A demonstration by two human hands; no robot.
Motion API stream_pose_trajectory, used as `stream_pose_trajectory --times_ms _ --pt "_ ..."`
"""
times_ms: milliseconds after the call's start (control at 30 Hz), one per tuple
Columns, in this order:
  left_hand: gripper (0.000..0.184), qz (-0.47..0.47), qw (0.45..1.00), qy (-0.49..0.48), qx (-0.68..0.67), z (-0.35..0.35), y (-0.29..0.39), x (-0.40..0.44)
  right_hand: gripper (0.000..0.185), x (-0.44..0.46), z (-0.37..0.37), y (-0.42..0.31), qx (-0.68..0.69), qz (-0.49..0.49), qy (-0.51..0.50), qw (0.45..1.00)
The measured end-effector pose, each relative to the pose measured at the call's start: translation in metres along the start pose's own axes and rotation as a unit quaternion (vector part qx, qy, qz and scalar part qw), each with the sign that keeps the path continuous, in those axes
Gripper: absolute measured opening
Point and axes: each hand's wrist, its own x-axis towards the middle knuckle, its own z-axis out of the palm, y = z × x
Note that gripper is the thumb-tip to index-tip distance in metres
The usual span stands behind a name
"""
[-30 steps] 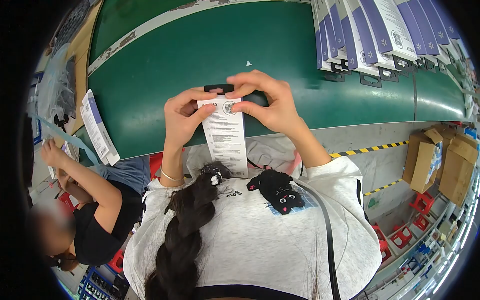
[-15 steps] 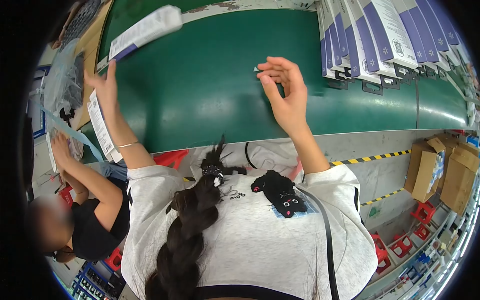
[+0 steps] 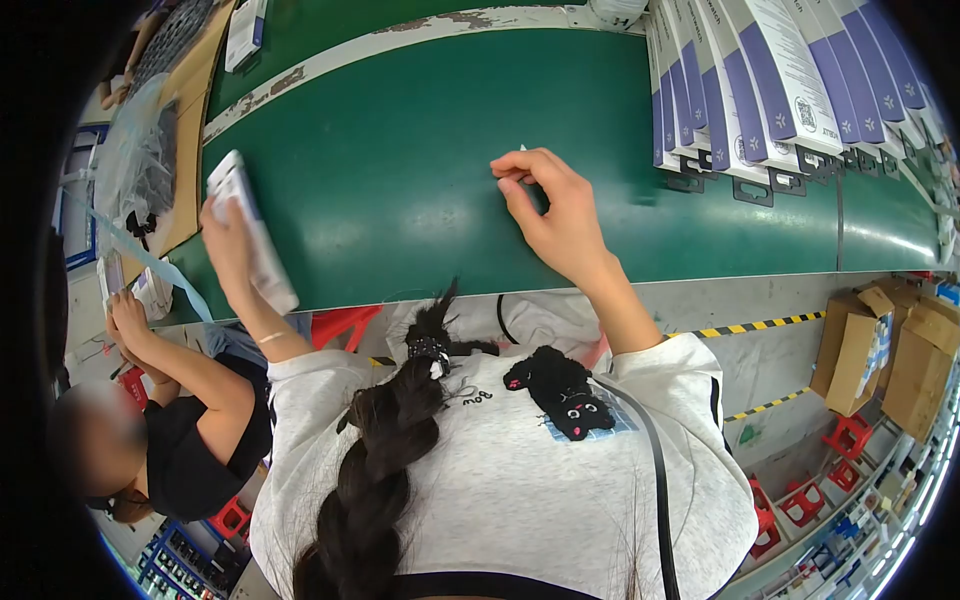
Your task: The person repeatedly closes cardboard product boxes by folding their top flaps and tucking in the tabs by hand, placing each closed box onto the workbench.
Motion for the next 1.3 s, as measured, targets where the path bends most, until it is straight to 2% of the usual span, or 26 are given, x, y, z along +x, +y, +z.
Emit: stream_pose_trajectory --times_ms 67,100,133,167,200,233,267,300,333,433,500,567,633,733,800,867,900,933,1000,1067,1133,1200,1233,1300 --pt "0.06 0.058 0.983 -0.048 -0.168 0.014 0.039 -0.029 0.019 0.0 0.0 -0.001 -0.021 -0.009 -0.026 0.999" --pt "0.06 0.074 0.97 -0.11 -0.204 0.008 0.074 -0.05 0.019 0.0 0.0 -0.001 -0.021 -0.01 -0.028 0.999" --pt "0.063 0.057 0.94 -0.185 -0.282 0.01 0.098 -0.067 0.022 0.0 0.001 -0.002 -0.008 -0.003 -0.031 0.999" --pt "0.069 0.077 0.906 -0.219 -0.353 0.02 0.116 -0.083 0.024 0.0 0.001 -0.002 0.003 0.004 -0.032 0.999" --pt "0.072 0.086 0.862 -0.282 -0.412 0.026 0.134 -0.099 0.024 0.0 0.001 -0.004 0.001 0.004 -0.029 1.0" --pt "0.072 0.054 0.809 -0.347 -0.471 0.024 0.155 -0.115 0.028 0.0 0.002 -0.006 0.043 0.018 -0.029 0.998" --pt "0.072 0.06 0.764 -0.379 -0.519 0.034 0.166 -0.129 0.032 -0.001 0.001 -0.007 0.085 0.03 -0.029 0.995" --pt "0.072 0.068 0.722 -0.392 -0.567 0.041 0.175 -0.144 0.037 -0.001 -0.004 -0.005 0.054 0.012 -0.041 0.998" --pt "0.07 0.096 0.714 -0.383 -0.579 0.043 0.183 -0.154 0.037 -0.002 -0.005 -0.004 0.052 0.013 -0.038 0.998" --pt "0.068 0.097 0.696 -0.372 -0.607 0.044 0.189 -0.163 0.041 -0.005 -0.005 -0.004 0.229 0.076 0.017 0.97" --pt "0.067 0.1 0.669 -0.425 -0.601 0.043 0.186 -0.157 0.041 -0.005 -0.006 -0.003 0.25 0.08 0.005 0.965" --pt "0.062 0.1 0.66 -0.424 -0.612 0.043 0.182 -0.154 0.04 -0.005 -0.007 -0.002 0.272 0.083 -0.009 0.959" --pt "0.057 0.101 0.65 -0.421 -0.624 0.045 0.18 -0.154 0.037 -0.003 -0.008 -0.001 0.196 0.031 -0.052 0.979" --pt "0.035 0.082 0.681 -0.394 -0.612 0.052 0.178 -0.16 0.032 -0.005 -0.006 -0.002 0.209 0.042 -0.058 0.975" --pt "0.037 0.079 0.683 -0.39 -0.613 0.054 0.179 -0.16 0.031 -0.004 -0.008 -0.002 0.199 0.033 -0.053 0.978" --pt "0.039 0.074 0.685 -0.386 -0.614 0.052 0.183 -0.162 0.03 -0.001 -0.01 -0.006 0.282 0.079 -0.065 0.954" --pt "0.04 0.059 0.661 -0.362 -0.655 0.047 0.189 -0.164 0.03 -0.001 -0.01 -0.005 0.281 0.081 -0.065 0.954" --pt "0.041 0.043 0.635 -0.337 -0.694 0.044 0.193 -0.165 0.03 -0.001 -0.011 -0.004 0.259 0.051 -0.063 0.962" --pt "0.038 0.054 0.631 -0.358 -0.686 0.045 0.189 -0.161 0.03 -0.001 -0.01 -0.006 0.237 0.021 -0.06 0.969" --pt "0.034 0.117 0.667 -0.361 -0.641 0.051 0.183 -0.161 0.033 0.0 -0.007 -0.011 0.243 0.005 0.005 0.97" --pt "0.027 0.109 0.662 -0.354 -0.652 0.051 0.183 -0.162 0.035 0.001 -0.012 -0.007 0.226 -0.009 -0.003 0.974" --pt "0.019 0.061 0.654 -0.371 -0.657 0.052 0.186 -0.157 0.036 -0.001 -0.014 0.0 0.268 0.103 -0.055 0.956" --pt "0.019 0.061 0.654 -0.371 -0.656 0.05 0.187 -0.153 0.034 0.0 -0.012 0.002 0.265 0.075 -0.053 0.96" --pt "0.012 0.059 0.698 -0.417 -0.579 0.044 0.192 -0.143 0.031 0.001 -0.012 -0.004 0.273 0.092 -0.046 0.957"
